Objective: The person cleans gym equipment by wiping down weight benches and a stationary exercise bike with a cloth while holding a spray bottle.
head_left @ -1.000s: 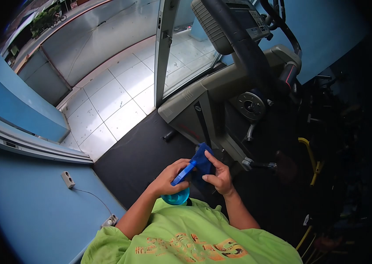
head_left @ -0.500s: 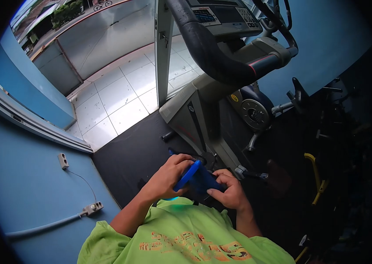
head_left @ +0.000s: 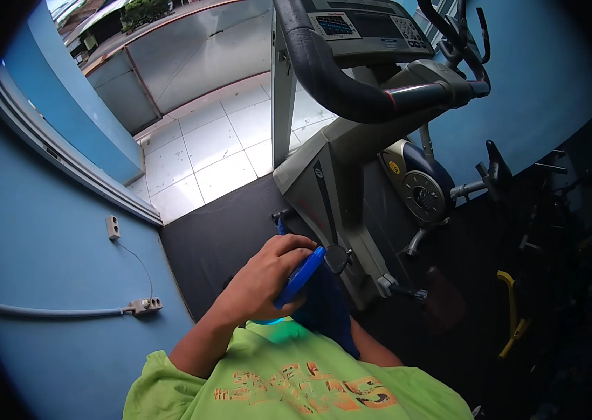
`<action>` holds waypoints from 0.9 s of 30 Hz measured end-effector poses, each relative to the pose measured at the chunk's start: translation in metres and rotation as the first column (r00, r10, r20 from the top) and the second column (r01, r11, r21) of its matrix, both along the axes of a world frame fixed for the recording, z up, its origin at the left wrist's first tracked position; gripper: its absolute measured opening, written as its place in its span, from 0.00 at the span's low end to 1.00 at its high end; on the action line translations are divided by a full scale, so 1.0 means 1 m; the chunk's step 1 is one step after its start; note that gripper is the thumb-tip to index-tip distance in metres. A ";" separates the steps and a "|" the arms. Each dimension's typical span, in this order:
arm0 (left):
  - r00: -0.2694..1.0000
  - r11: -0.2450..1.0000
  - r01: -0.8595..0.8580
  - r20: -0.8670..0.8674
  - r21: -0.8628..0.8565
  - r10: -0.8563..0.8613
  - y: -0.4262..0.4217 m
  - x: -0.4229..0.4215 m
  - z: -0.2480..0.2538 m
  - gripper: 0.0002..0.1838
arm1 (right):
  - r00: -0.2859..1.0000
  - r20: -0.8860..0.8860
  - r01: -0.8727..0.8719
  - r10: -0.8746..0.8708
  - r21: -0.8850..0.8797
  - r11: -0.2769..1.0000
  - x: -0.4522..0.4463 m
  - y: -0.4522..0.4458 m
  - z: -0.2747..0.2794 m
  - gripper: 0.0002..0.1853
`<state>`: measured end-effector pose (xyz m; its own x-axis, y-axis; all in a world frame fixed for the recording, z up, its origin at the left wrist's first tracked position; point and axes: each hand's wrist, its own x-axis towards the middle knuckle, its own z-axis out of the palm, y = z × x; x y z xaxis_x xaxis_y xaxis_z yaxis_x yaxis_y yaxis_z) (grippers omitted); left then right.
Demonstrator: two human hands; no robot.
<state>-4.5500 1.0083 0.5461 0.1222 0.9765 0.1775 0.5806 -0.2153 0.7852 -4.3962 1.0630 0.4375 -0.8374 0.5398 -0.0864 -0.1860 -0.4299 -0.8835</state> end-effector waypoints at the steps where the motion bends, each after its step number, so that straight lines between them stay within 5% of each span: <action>1: 0.999 0.999 -0.034 0.008 0.029 0.033 -0.002 -0.003 -0.003 0.33 | 1.000 -0.005 0.000 0.000 -0.007 1.000 0.004 0.000 -0.003 0.36; 3: 0.998 0.999 -0.022 0.054 -0.027 0.024 -0.003 -0.012 -0.008 0.33 | 0.923 -0.373 -0.271 0.090 -0.468 0.841 0.017 0.001 -0.004 0.50; 7: 0.990 0.998 -0.037 0.132 -0.045 0.043 0.003 -0.027 -0.027 0.32 | 0.939 -0.316 -0.279 0.132 -0.480 0.832 0.016 0.000 0.008 0.58; 18: 0.937 0.972 0.073 0.350 -0.222 0.009 0.049 -0.109 -0.110 0.31 | 0.960 -0.072 0.137 -0.269 -0.721 0.679 -0.043 0.021 -0.046 0.41; 21: 0.956 0.977 0.099 0.291 -0.187 -0.042 0.077 -0.136 -0.144 0.31 | 0.911 -0.083 0.291 -0.404 -0.563 0.773 -0.059 0.057 -0.034 0.40; 25: 0.964 0.950 0.180 0.238 -0.254 -0.119 0.112 -0.152 -0.209 0.31 | 0.782 0.013 0.590 -0.623 -0.340 0.732 -0.050 0.110 -0.042 0.42; 27: 0.956 0.959 0.188 0.265 -0.210 -0.130 0.123 -0.157 -0.248 0.31 | 0.743 -0.077 0.651 -0.665 -0.146 0.745 -0.058 0.129 -0.040 0.42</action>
